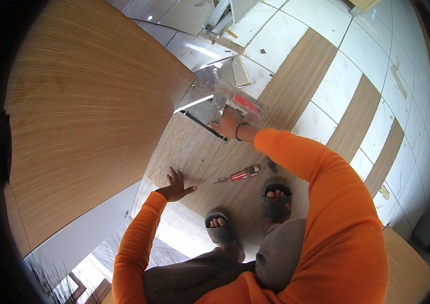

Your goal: The person uses a sanding block to smooth the edges of a metal cabinet hinge plate on a wooden surface. They then use a hammer to tap the hinge plate into place. Finally, the person walks to a storage area and rummages through a bin of supplies.

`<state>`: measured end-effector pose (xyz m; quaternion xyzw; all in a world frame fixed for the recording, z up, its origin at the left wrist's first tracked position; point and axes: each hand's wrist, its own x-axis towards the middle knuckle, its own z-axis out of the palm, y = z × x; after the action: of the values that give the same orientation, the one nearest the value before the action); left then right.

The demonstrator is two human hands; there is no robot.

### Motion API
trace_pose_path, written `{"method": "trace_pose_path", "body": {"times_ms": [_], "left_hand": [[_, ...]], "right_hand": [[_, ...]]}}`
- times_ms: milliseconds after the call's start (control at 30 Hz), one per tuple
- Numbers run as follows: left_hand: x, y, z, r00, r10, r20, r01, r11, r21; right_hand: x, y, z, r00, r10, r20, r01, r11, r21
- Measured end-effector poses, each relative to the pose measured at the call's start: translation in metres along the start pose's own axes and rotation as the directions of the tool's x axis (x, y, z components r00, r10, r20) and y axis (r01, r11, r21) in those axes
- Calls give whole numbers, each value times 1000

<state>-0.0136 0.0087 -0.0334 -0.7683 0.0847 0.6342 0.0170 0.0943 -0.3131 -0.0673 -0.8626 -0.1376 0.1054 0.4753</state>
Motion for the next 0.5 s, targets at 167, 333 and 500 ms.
{"method": "trace_pose_path", "body": {"times_ms": [167, 333, 500], "left_hand": [[4, -3, 3, 1000, -10, -7, 10, 999, 33], [2, -1, 2, 999, 22, -37, -22, 1000, 7], [-5, 1, 3, 998, -4, -55, 5, 1000, 17]], "right_hand": [[10, -3, -11, 990, 35, 135, -46, 996, 82], [10, -7, -22, 968, 115, 222, -174, 947, 269], [-1, -73, -37, 964, 78, 255, -197, 852, 485]]}}
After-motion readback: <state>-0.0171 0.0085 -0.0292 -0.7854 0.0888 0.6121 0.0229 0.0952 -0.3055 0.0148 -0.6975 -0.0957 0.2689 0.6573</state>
